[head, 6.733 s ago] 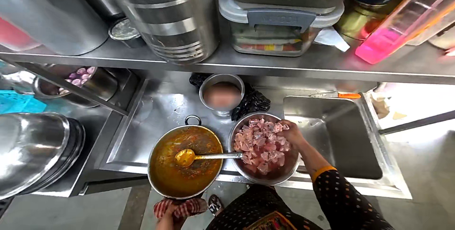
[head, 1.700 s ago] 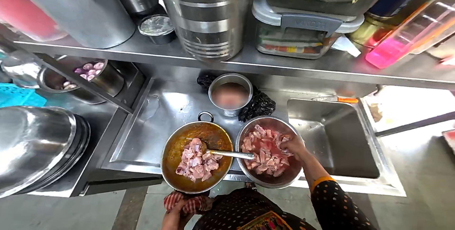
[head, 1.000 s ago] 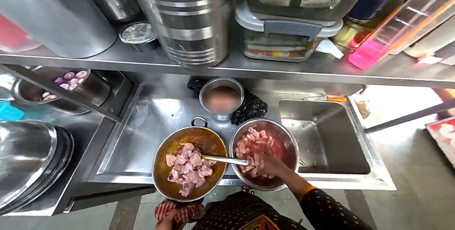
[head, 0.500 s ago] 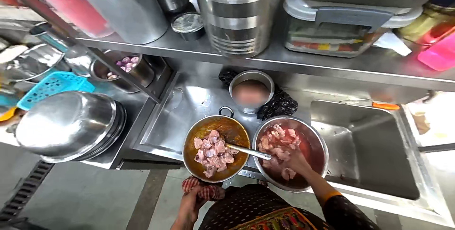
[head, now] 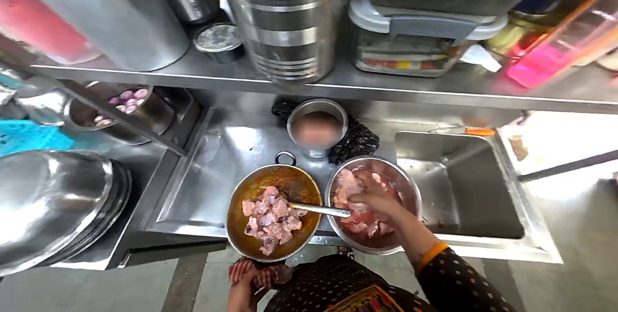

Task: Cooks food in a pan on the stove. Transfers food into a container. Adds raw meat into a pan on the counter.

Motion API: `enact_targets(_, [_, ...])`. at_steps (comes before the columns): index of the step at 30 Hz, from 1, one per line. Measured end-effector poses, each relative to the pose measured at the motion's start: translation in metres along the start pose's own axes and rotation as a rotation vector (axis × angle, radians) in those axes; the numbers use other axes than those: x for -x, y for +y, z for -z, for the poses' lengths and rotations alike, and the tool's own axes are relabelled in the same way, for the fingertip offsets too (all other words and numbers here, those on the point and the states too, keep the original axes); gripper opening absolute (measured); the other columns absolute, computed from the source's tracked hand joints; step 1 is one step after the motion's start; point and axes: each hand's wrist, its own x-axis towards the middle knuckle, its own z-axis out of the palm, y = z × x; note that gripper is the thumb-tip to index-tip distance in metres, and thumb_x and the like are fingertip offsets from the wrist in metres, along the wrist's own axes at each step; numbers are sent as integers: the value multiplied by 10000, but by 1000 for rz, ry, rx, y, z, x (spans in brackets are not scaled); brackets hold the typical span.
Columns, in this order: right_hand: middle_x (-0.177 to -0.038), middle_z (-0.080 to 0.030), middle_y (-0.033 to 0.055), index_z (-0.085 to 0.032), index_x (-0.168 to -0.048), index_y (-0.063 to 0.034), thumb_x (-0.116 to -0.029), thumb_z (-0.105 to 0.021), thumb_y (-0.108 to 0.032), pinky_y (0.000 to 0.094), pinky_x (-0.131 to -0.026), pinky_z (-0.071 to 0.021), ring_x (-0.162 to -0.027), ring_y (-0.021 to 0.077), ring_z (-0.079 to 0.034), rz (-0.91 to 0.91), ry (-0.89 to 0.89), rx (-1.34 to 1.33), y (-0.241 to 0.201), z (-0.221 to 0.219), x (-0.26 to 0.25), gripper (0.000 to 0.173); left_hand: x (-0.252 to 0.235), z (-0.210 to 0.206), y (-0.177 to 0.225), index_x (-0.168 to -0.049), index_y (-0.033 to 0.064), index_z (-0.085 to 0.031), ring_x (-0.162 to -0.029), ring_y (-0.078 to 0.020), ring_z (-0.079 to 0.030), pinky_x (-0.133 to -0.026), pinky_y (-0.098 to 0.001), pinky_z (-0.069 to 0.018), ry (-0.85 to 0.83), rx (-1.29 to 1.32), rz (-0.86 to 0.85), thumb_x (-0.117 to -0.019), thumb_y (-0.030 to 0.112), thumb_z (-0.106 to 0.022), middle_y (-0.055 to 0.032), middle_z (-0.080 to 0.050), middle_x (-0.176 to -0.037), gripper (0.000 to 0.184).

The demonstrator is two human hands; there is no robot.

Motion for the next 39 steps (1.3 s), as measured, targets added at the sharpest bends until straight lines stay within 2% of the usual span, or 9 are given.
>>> enact_targets(4, [-1341,-651,121,-534,-1489,-212,-992,-686,-221,500,-889,-598,-1067,263,-701,143,-260,140,-44,-35,-11,520,-4,0,-2,-1250,12,-510,-813,-279,-662,-696,-487,-597,-7,30,5,-972,94,-564,-171,-628,-955,296])
enact_targets(7, [-1278,-693,123,-641,-1392,-211,-1026,-602,-217,549,-1012,-524,-1138,296,-679,224,-42,591,-34,-17,-37,368,-5,2,-3,-1225,7,-515,-795,-283,-664,-680,-486,-599,-13,56,7,-964,85,-566,-175,-629,-940,277])
enact_targets(12, [-1261,-688,195,-691,-1309,-142,-862,-794,-403,627,-1008,-496,-1187,404,-639,114,189,781,43,34,-79,527,31,-19,17,-1278,-8,-507,-893,-295,-634,-746,-477,-584,66,31,59,-967,57,-558,-204,-600,-1058,322])
enact_targets(17, [-1608,-310,263,-528,-1473,-243,-670,-857,-616,763,-958,-445,-1420,535,-354,-201,86,893,92,-23,-97,945,-5,4,-6,-1242,3,-513,-821,-301,-671,-697,-501,-604,20,62,-4,-931,53,-596,-193,-632,-965,326])
enact_targets(20, [-1581,-383,218,-654,-1343,-279,-911,-730,-391,771,-935,-436,-1438,516,-334,-115,52,1022,111,-49,-92,452,-6,2,-6,-1210,6,-520,-805,-294,-665,-691,-497,-600,30,63,-2,-925,46,-596,-182,-629,-942,298])
enact_targets(22, [-1473,-529,195,-764,-1134,-218,-831,-798,-176,700,-998,-438,-1390,471,-409,74,-30,1106,121,-47,-78,308,-6,2,-6,-1236,4,-515,-812,-296,-667,-690,-493,-602,34,71,0,-917,35,-600,-189,-633,-959,331])
enact_targets(27, [-1467,-532,184,-756,-1146,-138,-891,-716,-326,647,-987,-507,-1331,440,-508,-103,-34,1008,123,-17,-66,319,-6,1,-7,-1273,-4,-503,-805,-290,-671,-684,-479,-600,17,79,-23,-946,56,-579,-195,-640,-971,342])
enact_targets(31, [-1346,-592,206,-760,-1077,-106,-766,-863,-224,604,-995,-508,-1231,393,-578,-168,130,650,109,26,-60,348,-4,0,-4,-1262,-3,-508,-809,-294,-671,-689,-479,-599,29,72,-14,-952,53,-574,-193,-639,-967,321])
enact_targets(39, [-851,-660,94,-681,-975,-40,-767,-724,23,377,-635,-535,-724,174,-617,-1,190,-145,78,70,-35,221,-7,3,-2,-1221,-9,-523,-791,-284,-669,-675,-467,-602,24,64,-4,-943,49,-586,-187,-637,-937,290])
